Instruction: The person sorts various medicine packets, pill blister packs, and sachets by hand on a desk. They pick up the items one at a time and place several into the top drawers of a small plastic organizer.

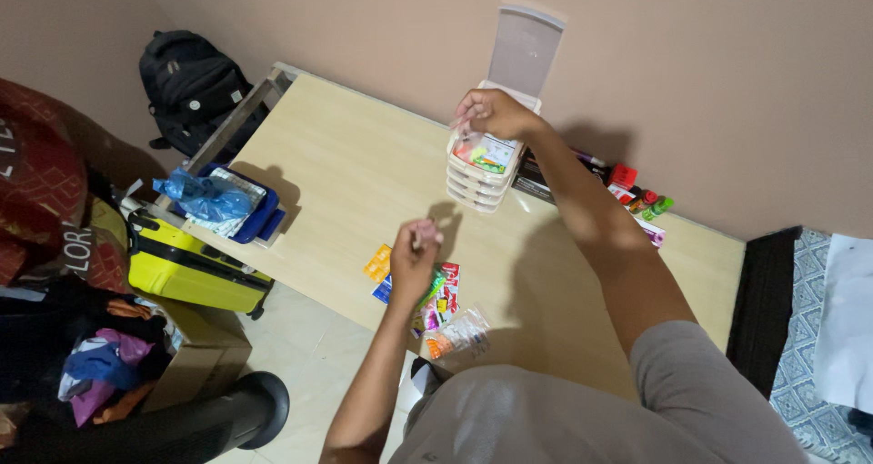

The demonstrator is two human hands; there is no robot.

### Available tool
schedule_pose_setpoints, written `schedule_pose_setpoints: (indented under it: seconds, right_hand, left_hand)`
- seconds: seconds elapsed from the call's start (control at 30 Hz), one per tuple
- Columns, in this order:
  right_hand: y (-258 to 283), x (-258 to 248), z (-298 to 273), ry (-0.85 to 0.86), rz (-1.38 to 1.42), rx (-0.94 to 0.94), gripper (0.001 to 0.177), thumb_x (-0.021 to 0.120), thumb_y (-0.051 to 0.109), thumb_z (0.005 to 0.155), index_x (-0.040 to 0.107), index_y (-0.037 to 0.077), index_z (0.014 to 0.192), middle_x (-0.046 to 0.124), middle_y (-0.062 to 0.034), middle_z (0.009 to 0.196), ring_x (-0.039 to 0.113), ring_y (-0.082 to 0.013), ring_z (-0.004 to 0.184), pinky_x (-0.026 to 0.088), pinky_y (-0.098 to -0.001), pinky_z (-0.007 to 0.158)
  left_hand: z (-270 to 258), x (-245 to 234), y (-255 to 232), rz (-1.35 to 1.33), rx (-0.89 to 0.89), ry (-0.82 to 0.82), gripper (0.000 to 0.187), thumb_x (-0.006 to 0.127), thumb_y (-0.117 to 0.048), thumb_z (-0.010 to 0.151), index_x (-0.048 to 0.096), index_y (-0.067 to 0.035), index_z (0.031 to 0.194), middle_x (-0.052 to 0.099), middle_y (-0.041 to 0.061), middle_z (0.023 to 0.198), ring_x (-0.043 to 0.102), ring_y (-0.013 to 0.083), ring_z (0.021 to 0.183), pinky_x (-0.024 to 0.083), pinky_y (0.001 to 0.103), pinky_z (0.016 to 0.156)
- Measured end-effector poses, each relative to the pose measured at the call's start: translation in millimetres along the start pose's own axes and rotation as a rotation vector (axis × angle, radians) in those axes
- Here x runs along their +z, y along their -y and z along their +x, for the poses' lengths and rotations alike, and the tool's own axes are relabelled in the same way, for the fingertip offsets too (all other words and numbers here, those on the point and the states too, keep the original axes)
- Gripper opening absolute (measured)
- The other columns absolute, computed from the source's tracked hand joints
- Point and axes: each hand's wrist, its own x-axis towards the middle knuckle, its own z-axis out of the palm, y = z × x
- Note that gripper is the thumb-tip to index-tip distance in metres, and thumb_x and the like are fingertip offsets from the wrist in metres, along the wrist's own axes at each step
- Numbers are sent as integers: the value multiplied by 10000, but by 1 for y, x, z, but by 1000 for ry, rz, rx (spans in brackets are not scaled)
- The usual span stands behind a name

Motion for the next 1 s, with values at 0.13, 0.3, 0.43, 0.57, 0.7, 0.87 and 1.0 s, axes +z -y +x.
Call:
schedule_pose_setpoints:
  seconds: [0.13, 0.3, 0.43, 0.57, 0.7, 0.87, 1.0]
  right_hand:
    - [33, 33, -33, 94, -3, -65, 318, 655, -43, 924, 546, -21, 1222, 702, -140, 1092, 723, -208, 1047, 612, -338, 900]
    - [58, 64, -66, 46, -36, -204, 322, 644, -40, 955, 546, -15, 1261, 685, -127, 1144, 692, -187, 1126, 566, -305, 944]
    - [70, 72, -87, -87, 56, -179, 450, 697, -11, 920, 468, 42, 1304, 701, -107, 1073, 684, -143, 1011, 563, -289, 860]
    - [73, 72, -103, -93, -38, -298, 300, 674, 2, 969, 578, 12, 1253, 727, -104, 1107, 688, -134, 1035, 561, -304, 921]
    - [76, 74, -114, -176, -287, -313, 199, 654, 34, 983, 715, -3, 1169, 755, -75, 1132, 685, -122, 1047, 545, -296, 949]
    - [79, 70, -115, -221, -531, -406, 129, 693, 62, 998, 723, -14, 1096, 718, -86, 1024, 667, -148, 989, 531, -311, 896]
    - [57, 58, -105, -126, -253, -416, 168, 670, 63, 1016, 665, -35, 1152, 679, -92, 1113, 647, -141, 1048, 534, -313, 906]
  left_hand:
    - [42, 12, -38, 96, 164, 90, 266, 678, 8, 957, 570, -20, 1198, 611, 98, 1372, 591, 187, 1267, 535, 324, 999]
    - [74, 36, -46, -93, 185, 178, 292, 636, 61, 965, 609, 12, 1252, 690, 105, 1249, 689, 162, 1160, 562, 290, 987]
    - [80, 47, -54, 27, 220, 62, 275, 664, 77, 952, 683, 36, 1223, 725, 110, 1176, 709, 145, 1045, 589, 262, 887]
    - [78, 52, -76, 69, 255, 45, 322, 703, 50, 917, 696, 17, 1237, 705, 98, 1116, 711, 141, 1007, 589, 264, 852]
    - [75, 54, -94, 408, 363, -22, 311, 759, -5, 902, 738, -11, 1211, 725, 114, 965, 697, 158, 809, 568, 280, 744]
    - [81, 56, -90, 458, 479, -58, 143, 789, -31, 913, 790, -28, 1057, 670, 142, 940, 666, 175, 823, 561, 290, 721]
    - [92, 54, -70, 242, 372, 15, 107, 725, -33, 964, 772, -12, 1057, 739, 82, 1011, 702, 116, 864, 575, 261, 756]
